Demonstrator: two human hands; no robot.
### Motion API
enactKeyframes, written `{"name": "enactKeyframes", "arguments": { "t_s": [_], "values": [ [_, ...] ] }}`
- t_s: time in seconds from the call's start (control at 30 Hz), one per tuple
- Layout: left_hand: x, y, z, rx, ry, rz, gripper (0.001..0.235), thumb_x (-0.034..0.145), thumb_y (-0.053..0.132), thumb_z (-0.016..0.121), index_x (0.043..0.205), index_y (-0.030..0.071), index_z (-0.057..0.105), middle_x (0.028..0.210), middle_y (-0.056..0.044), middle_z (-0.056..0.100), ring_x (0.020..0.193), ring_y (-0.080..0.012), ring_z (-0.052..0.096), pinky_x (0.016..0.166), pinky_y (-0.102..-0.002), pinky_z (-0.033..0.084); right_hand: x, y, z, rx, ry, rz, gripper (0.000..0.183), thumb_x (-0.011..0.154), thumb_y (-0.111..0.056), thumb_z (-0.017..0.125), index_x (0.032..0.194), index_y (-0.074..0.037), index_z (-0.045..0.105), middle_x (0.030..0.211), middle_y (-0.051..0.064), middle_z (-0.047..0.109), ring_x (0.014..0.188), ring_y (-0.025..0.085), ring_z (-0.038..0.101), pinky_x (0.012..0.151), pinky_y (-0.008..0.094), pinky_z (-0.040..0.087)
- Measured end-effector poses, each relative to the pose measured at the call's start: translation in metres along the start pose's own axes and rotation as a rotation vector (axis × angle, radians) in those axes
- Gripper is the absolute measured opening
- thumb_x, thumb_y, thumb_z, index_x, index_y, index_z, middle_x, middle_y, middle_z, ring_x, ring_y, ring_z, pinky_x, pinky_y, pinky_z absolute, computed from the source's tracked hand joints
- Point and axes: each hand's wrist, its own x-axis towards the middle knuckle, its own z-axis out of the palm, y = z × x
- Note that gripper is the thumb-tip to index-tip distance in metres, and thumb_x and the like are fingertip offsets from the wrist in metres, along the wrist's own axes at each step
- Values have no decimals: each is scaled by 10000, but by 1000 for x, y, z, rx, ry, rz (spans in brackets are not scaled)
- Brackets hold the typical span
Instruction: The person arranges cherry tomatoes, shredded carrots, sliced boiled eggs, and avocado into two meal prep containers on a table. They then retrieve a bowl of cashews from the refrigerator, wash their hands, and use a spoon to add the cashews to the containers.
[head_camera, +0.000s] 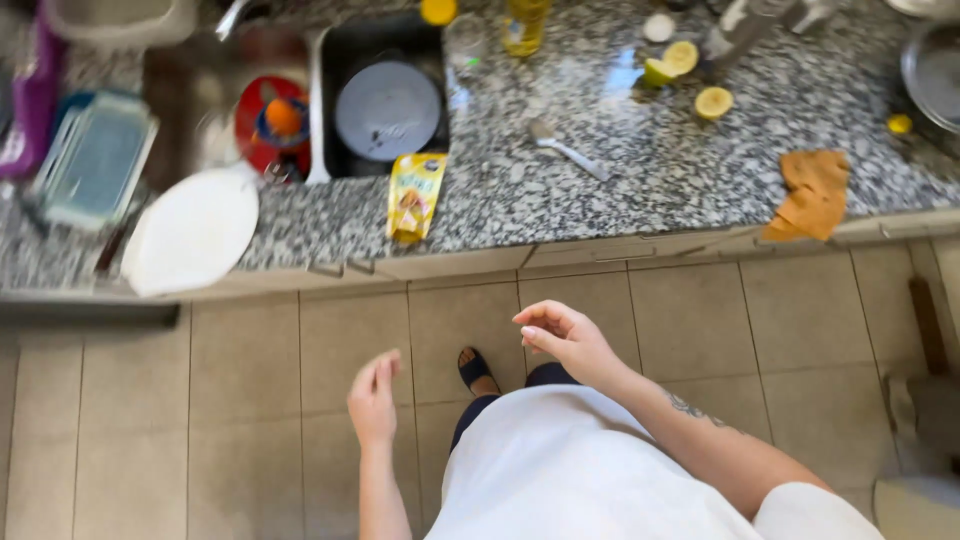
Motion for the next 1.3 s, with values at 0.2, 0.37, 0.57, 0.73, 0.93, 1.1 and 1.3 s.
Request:
{"name": "enactKeyframes", "arguments": {
  "t_s": [0.2, 0.37, 0.57, 0.73, 0.93, 1.1, 1.3],
  "values": [
    [144, 76, 55, 750, -104, 814, 701, 694, -45, 580, 1358, 157, 481, 1353, -93, 506, 1201, -326, 495, 947, -492, 415, -12, -3, -9, 48, 316, -25, 157, 856, -118, 639, 991, -52, 684, 748, 107, 686, 680, 144, 622, 700, 280, 535],
    [211, 45, 89, 685, -302, 954, 655, 763, -44, 539, 1368, 198, 477, 1401, -101, 457, 1257, -330, 447, 997, -483, 387, -23, 29, -54, 116, 565, -6, 165, 849, -115, 641, 993, -48, 688, 749, 114, 694, 690, 146, 627, 708, 274, 529],
    [203, 40, 106, 618, -155, 834, 583, 827, -155, 523, 1297, 187, 578, 1383, -14, 522, 1269, -204, 503, 822, -306, 486, -12, 6, -132, 84, 691, 88, 133, 857, -162, 603, 940, -91, 678, 762, 21, 659, 701, 101, 593, 756, 220, 490],
    [184, 87, 123, 535, 156, 782, 512, 872, -178, 506, 1248, 144, 635, 1263, -50, 625, 1116, -186, 614, 753, -292, 517, 28, 3, -229, 6, 649, 17, 162, 847, -160, 614, 970, -71, 672, 885, 26, 681, 800, 122, 659, 802, 225, 519],
    [131, 220, 174, 90, 198, 756, 451, 805, -248, 399, 1141, -39, 617, 1162, -160, 618, 1128, -256, 591, 1010, -333, 477, 58, 55, -376, -875, 842, -356, 151, 870, -147, 637, 987, -57, 671, 922, 79, 646, 887, 227, 573, 848, 346, 420],
    [148, 238, 274, 39, -208, 690, 358, 828, -73, 593, 1123, 125, 640, 1153, -85, 647, 1114, -240, 616, 1018, -310, 480, 82, 107, -445, -1262, 967, -35, 542, 888, -385, 573, 1366, -129, 554, 1332, 225, 482, 1155, 437, 438, 787, 637, 379],
    [213, 194, 396, 433, -131, 856, 597, 792, -82, 503, 1314, 207, 524, 1374, 14, 500, 1175, -159, 576, 726, -292, 556, 89, 151, -477, -1666, 1042, -204, 446, 930, -424, 683, 1267, -135, 730, 1138, 118, 617, 1001, 268, 596, 815, 388, 516]
  ]
}}
